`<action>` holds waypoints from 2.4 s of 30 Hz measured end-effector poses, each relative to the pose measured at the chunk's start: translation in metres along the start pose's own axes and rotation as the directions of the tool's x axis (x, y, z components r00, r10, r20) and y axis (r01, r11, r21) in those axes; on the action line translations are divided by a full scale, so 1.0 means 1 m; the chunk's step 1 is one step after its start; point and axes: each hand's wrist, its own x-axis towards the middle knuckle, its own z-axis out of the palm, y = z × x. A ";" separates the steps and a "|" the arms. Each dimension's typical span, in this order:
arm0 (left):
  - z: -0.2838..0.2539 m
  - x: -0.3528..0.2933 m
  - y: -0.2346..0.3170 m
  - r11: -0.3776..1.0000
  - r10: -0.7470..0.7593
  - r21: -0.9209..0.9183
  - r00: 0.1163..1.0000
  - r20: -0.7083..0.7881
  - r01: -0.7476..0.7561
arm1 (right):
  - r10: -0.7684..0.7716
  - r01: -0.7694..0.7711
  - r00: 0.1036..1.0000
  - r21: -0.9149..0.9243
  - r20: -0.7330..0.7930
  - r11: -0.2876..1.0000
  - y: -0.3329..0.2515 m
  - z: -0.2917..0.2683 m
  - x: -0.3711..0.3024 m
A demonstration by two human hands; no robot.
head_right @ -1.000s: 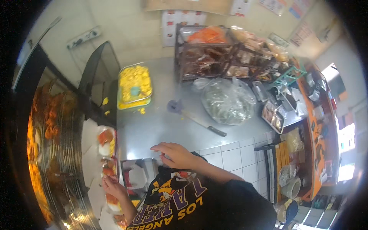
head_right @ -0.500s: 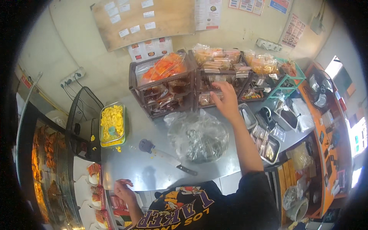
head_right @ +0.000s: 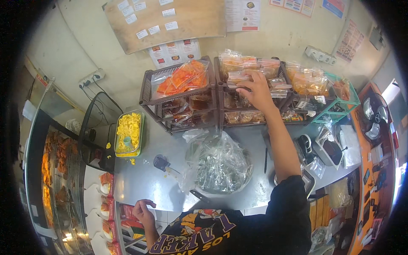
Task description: The person scoops scrambled eggs from a container into several white styrofoam boxes containing fried chicken. They then add green vegetables and red sauce packets to the boxes, close them, and place them on a counter.
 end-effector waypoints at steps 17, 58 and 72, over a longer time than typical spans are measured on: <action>0.050 0.073 0.054 0.966 0.249 -0.066 0.841 0.480 -0.248 | 0.219 -0.166 0.976 0.606 -0.014 0.778 0.010 -0.034 0.062; -0.081 -0.026 -0.035 0.798 -0.402 -0.587 0.848 -0.346 0.138 | 0.241 -0.268 0.959 0.205 0.148 0.941 0.063 0.007 0.075; -0.122 -0.014 -0.059 0.812 -0.398 -0.555 0.867 -0.299 0.182 | 0.444 -0.440 0.883 -0.059 0.150 0.896 0.029 -0.021 0.098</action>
